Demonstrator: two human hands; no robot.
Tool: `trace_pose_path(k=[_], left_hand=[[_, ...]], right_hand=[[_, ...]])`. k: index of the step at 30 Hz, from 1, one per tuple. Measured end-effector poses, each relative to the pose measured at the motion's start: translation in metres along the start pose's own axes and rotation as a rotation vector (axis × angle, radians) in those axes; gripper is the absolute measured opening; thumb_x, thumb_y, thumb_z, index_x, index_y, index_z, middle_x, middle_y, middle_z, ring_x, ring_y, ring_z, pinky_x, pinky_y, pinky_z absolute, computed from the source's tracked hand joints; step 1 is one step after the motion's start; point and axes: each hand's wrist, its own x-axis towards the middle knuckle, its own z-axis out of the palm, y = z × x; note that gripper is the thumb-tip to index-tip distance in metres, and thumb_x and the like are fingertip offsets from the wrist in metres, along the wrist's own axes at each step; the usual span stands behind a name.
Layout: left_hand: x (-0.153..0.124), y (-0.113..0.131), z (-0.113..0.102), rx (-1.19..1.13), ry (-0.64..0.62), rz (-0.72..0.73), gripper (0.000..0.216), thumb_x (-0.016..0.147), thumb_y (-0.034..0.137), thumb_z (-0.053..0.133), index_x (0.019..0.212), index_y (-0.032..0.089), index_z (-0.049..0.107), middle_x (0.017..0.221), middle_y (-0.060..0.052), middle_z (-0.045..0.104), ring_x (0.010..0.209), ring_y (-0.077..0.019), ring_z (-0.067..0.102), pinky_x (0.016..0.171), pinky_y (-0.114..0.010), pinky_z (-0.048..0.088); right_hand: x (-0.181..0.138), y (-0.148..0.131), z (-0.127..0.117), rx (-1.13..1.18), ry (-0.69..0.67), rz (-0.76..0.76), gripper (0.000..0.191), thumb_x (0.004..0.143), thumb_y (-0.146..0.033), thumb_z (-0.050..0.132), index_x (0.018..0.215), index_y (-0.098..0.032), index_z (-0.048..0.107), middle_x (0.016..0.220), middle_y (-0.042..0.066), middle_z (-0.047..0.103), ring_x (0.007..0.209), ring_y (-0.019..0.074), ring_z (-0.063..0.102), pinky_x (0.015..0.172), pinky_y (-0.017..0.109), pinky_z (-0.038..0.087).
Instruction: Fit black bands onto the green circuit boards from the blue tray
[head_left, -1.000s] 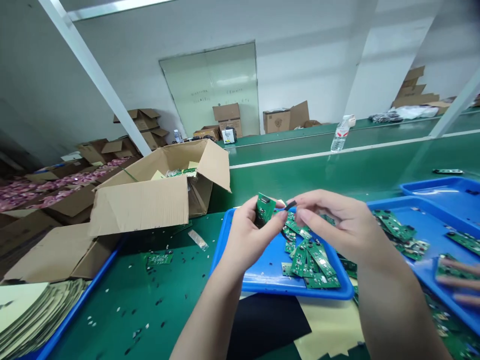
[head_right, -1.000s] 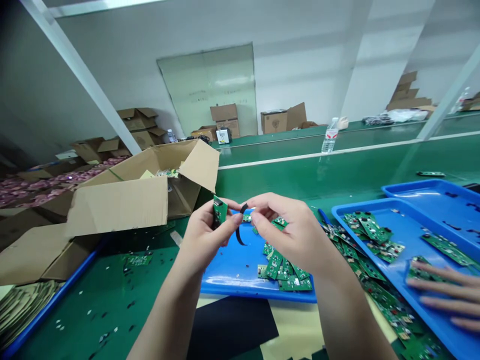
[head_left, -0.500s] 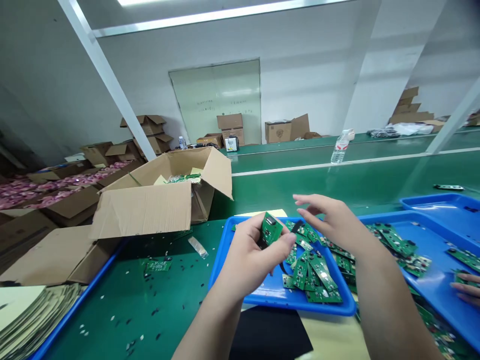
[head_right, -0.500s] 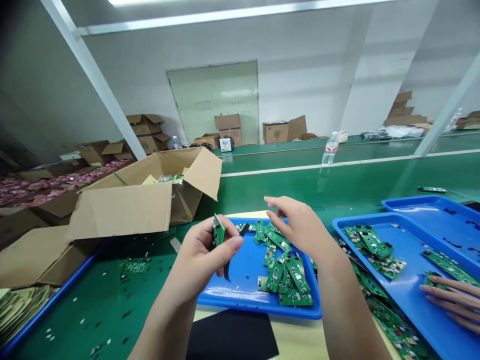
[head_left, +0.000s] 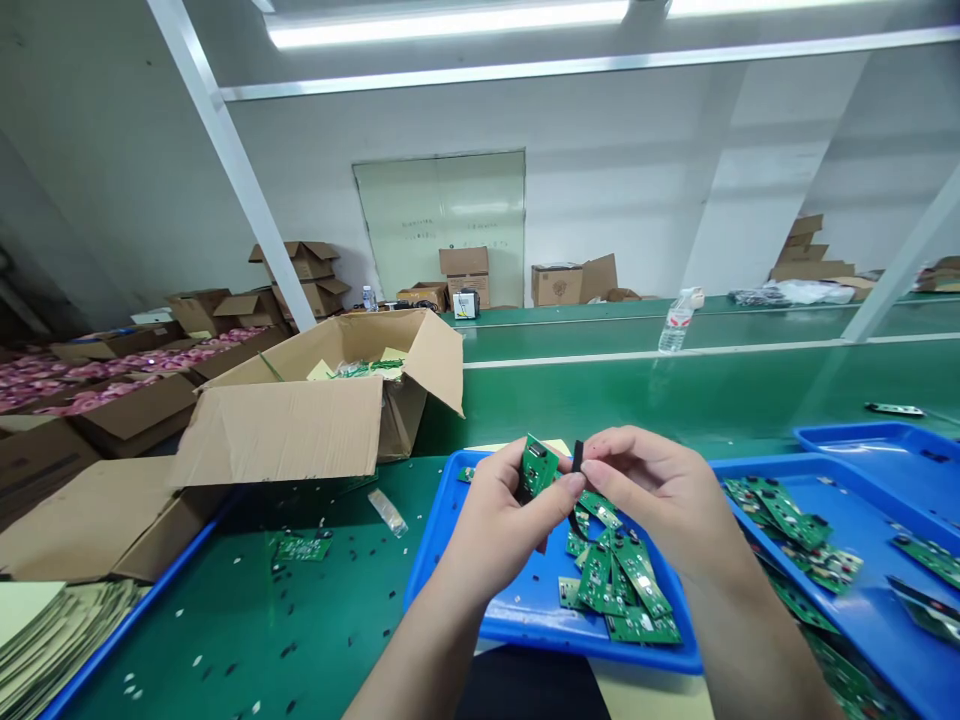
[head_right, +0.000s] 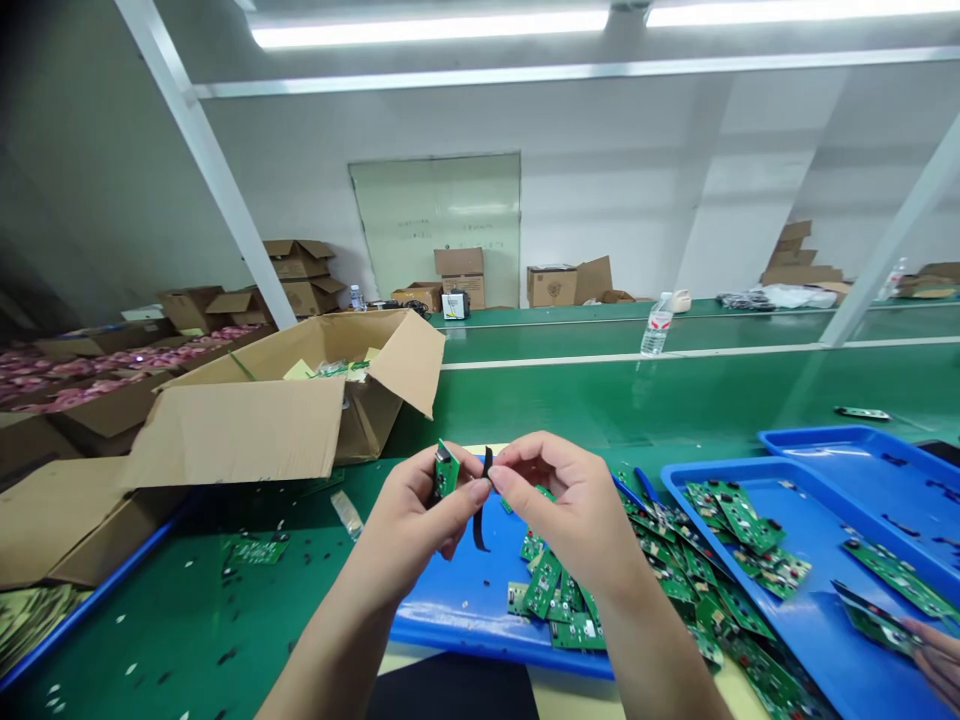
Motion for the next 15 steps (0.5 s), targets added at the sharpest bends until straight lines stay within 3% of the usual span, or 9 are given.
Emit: trace_pose_path(k=[4,8,10,12,15], left_hand=[[0.0,0.0,-0.002,-0.009,-0.037,-0.007,0.027,0.073,0.038,0.07,0.08,0.016,0.056,0.057,0.007,0.045,0.042,-0.0036,0.041,0.037,-0.015,0.035],[-0.001,0.0,-0.004,-0.122,-0.163,-0.064,0.043,0.08,0.042,0.062,0.115,0.018,0.054,0.063,0.005,0.05,0.047,-0.0061,0.049,0.043,-0.017,0.041],[-0.002,0.0,-0.005,-0.156,-0.168,-0.085,0.045,0.086,0.043,0.053,0.122,0.018,0.05,0.066,0.003,0.053,0.048,-0.0082,0.053,0.044,-0.019,0.043],[-0.002,0.001,-0.005,-0.129,-0.149,-0.091,0.039,0.089,0.04,0.047,0.117,0.016,0.053,0.068,0.001,0.057,0.047,-0.0092,0.055,0.044,-0.021,0.044],[-0.002,0.002,-0.004,0.001,-0.138,-0.079,0.028,0.09,0.034,0.041,0.094,0.013,0.059,0.065,-0.002,0.061,0.046,-0.01,0.057,0.046,-0.021,0.043]], right_hand=[[0.004,0.005,0.007,-0.018,0.036,0.015,0.012,0.082,-0.03,0.06,0.077,-0.019,0.061,0.077,0.004,0.067,0.066,0.0148,0.064,0.058,0.024,0.054],[0.009,0.009,0.006,0.021,0.215,-0.065,0.011,0.088,-0.029,0.052,0.087,-0.02,0.059,0.089,0.006,0.067,0.075,0.0154,0.064,0.065,0.027,0.054],[0.009,0.007,-0.002,0.007,0.269,-0.137,0.011,0.09,-0.028,0.049,0.089,-0.021,0.057,0.094,0.006,0.067,0.078,0.0158,0.064,0.068,0.028,0.054],[0.007,0.002,-0.011,-0.1,0.186,-0.198,0.009,0.09,-0.026,0.049,0.087,-0.021,0.056,0.094,0.006,0.066,0.081,0.0162,0.064,0.069,0.028,0.053],[0.0,-0.008,-0.021,-0.336,-0.129,-0.226,0.005,0.088,-0.025,0.052,0.088,-0.022,0.056,0.092,0.006,0.065,0.085,0.0178,0.063,0.071,0.028,0.053]])
